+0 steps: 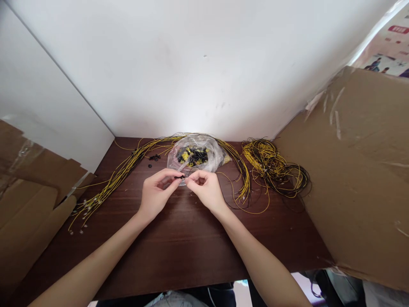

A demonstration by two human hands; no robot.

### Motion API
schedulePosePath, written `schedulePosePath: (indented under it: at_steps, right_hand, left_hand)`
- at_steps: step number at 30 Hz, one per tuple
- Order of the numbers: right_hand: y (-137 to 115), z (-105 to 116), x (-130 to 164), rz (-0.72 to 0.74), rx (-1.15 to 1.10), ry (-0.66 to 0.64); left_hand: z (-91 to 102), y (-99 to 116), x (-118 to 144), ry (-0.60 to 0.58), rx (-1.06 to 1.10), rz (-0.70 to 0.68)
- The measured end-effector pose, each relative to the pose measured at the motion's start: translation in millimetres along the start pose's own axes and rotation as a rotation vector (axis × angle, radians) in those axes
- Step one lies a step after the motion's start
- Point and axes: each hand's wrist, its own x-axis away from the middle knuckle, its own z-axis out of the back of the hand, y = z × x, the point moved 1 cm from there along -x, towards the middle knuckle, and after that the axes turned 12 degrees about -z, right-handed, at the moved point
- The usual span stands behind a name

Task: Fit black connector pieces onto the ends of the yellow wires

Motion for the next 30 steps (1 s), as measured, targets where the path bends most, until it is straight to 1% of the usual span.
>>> schedulePosePath:
  at_steps: [4, 11, 21, 27, 30]
  right_hand:
    - [-0.7, 0.2, -1.6, -0.101, -0.074, -0.016]
    - [1.5, -0.2, -1.8, -0.168, -0.119, -0.034]
    - [2.6, 0.0, -2.2, -0.165, -0.132, 0.006]
    - [4.0, 0.8, -2.0, -0.113, -0.096, 0.036]
    - [4.3, 0.3, -1.9, -0.110, -0.091, 0.055]
  left_hand:
    - [0.0, 0.3, 0.0, -0.002, 0.006, -0.009]
    - [0.1, 1.4, 0.0, 0.004, 0.013, -0.021]
    - [-0.3, 1.5, 0.1, -0.026, 0.019, -0.032]
    - [-0.6, 0.7, 0.3, -0.045, -0.004, -0.020]
    - [-1.2, 0.7, 0.5, -0.051, -0.005, -0.016]
